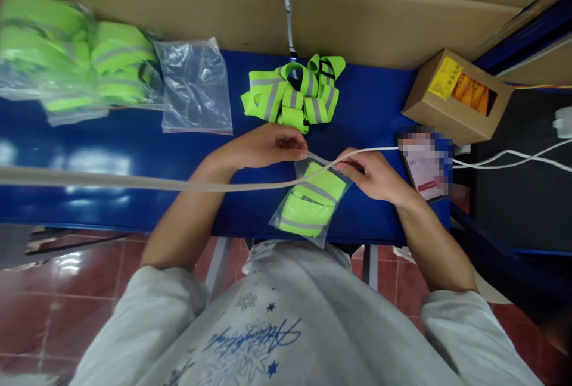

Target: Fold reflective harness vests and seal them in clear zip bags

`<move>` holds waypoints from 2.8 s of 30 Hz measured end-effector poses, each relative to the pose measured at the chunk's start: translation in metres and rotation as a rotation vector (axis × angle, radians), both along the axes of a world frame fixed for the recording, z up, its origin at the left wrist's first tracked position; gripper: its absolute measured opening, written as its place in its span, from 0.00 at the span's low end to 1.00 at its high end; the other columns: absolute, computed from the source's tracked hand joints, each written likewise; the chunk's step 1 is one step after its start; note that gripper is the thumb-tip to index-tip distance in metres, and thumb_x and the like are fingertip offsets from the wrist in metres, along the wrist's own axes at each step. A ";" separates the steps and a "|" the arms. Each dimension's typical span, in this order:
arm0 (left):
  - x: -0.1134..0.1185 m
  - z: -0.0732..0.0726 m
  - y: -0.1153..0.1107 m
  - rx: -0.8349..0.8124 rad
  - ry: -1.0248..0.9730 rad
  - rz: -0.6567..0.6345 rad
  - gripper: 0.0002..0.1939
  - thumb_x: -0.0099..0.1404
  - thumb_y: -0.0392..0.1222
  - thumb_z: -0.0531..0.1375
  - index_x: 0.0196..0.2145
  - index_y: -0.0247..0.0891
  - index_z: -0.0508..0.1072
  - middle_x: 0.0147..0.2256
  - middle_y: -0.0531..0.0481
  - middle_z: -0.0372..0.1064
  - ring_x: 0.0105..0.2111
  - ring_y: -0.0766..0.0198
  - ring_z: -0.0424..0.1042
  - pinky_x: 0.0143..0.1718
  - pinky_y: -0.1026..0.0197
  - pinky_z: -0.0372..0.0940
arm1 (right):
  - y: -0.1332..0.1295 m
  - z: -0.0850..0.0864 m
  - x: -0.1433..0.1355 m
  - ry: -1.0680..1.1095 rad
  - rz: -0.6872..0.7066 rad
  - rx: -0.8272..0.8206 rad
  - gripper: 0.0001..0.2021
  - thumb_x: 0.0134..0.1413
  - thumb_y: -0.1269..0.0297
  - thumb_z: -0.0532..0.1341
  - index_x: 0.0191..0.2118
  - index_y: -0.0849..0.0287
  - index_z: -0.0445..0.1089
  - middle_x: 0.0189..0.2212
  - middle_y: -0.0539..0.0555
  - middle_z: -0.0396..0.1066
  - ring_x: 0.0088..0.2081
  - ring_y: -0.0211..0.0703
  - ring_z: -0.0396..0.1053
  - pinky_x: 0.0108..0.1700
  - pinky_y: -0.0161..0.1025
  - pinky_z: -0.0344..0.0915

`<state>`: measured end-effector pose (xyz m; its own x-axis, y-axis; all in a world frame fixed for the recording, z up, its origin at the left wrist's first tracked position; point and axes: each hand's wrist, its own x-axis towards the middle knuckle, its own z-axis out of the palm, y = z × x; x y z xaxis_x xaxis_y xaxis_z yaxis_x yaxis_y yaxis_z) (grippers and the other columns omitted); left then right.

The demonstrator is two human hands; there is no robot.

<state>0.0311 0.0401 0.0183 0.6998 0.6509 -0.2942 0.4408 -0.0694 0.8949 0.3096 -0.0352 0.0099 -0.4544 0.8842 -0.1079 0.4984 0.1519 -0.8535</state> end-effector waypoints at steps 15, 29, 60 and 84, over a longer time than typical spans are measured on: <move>-0.005 0.007 0.001 0.060 0.051 0.041 0.16 0.64 0.54 0.67 0.38 0.37 0.83 0.34 0.51 0.81 0.35 0.64 0.77 0.36 0.67 0.66 | 0.011 0.007 0.028 0.088 0.008 -0.215 0.17 0.62 0.47 0.66 0.39 0.57 0.77 0.33 0.54 0.78 0.35 0.43 0.72 0.39 0.39 0.66; 0.014 -0.002 -0.010 0.039 -0.067 0.013 0.20 0.65 0.57 0.65 0.39 0.35 0.81 0.35 0.48 0.79 0.33 0.65 0.74 0.34 0.66 0.65 | 0.007 0.001 0.013 0.189 -0.003 -0.259 0.18 0.62 0.46 0.66 0.40 0.59 0.75 0.31 0.51 0.73 0.31 0.39 0.66 0.33 0.37 0.61; 0.035 -0.013 -0.028 0.107 -0.217 0.178 0.16 0.63 0.53 0.69 0.33 0.36 0.81 0.32 0.47 0.77 0.32 0.64 0.74 0.33 0.64 0.65 | -0.001 -0.002 -0.009 0.238 -0.082 -0.200 0.15 0.61 0.50 0.66 0.35 0.58 0.71 0.26 0.47 0.65 0.29 0.36 0.59 0.31 0.35 0.54; 0.009 -0.003 -0.005 -0.083 -0.074 0.125 0.18 0.61 0.57 0.71 0.38 0.39 0.86 0.34 0.48 0.81 0.34 0.63 0.77 0.34 0.66 0.68 | 0.003 -0.004 -0.006 0.278 -0.142 -0.216 0.17 0.59 0.47 0.68 0.40 0.57 0.79 0.35 0.53 0.77 0.34 0.42 0.70 0.36 0.39 0.62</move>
